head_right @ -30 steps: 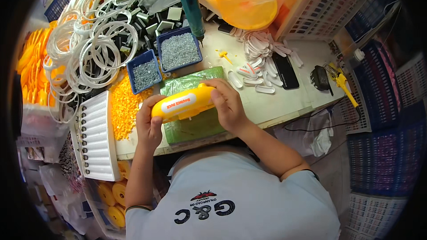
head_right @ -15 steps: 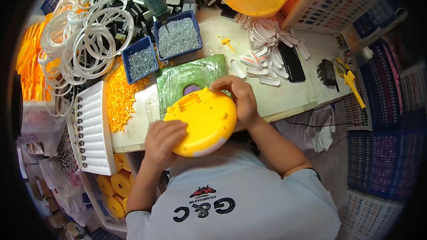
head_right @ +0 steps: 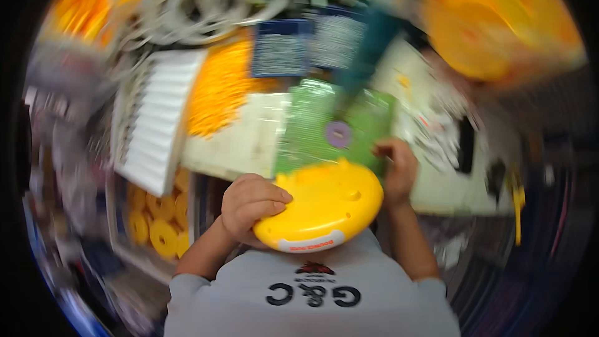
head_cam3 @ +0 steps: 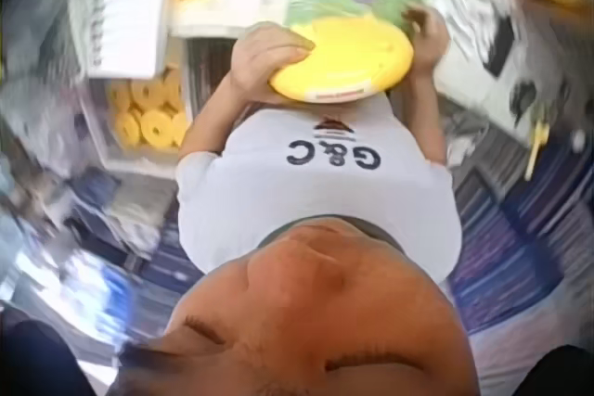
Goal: Assembling an electronic yellow plastic duck toy by installing a sound module, soldering wires, and closing the housing.
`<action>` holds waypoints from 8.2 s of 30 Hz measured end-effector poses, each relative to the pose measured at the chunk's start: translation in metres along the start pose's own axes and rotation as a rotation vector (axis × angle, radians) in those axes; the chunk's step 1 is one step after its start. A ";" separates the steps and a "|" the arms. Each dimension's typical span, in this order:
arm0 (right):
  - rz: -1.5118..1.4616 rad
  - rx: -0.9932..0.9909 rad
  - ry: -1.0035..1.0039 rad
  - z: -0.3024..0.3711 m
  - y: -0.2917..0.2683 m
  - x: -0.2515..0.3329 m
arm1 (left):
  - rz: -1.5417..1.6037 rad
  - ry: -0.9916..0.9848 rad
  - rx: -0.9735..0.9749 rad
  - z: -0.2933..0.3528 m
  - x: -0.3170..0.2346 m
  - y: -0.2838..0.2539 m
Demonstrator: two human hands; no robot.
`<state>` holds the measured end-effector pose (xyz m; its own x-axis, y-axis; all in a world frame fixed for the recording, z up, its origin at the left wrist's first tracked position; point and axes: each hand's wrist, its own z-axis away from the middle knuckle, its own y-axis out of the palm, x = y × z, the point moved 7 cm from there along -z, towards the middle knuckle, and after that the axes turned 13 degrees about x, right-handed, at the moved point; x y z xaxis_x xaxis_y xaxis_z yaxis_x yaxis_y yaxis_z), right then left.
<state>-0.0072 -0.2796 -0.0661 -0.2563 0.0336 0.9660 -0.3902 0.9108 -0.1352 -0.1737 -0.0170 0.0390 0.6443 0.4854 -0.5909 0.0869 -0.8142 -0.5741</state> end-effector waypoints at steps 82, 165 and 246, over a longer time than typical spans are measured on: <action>0.543 0.628 -0.396 -0.017 0.152 0.059 | -0.364 -0.305 -0.762 0.010 0.083 -0.237; 1.428 -0.144 0.253 -0.236 -0.098 -0.038 | 0.465 -0.652 0.098 -0.055 0.157 0.060; 0.768 0.334 -0.310 -0.039 0.073 0.067 | -0.080 -0.305 0.505 -0.084 0.090 0.055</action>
<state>-0.0186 -0.1954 -0.0023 -0.7618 0.4279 0.4864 -0.2376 0.5140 -0.8242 -0.0475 -0.0447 0.0017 0.3966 0.6697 -0.6278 -0.2938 -0.5554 -0.7780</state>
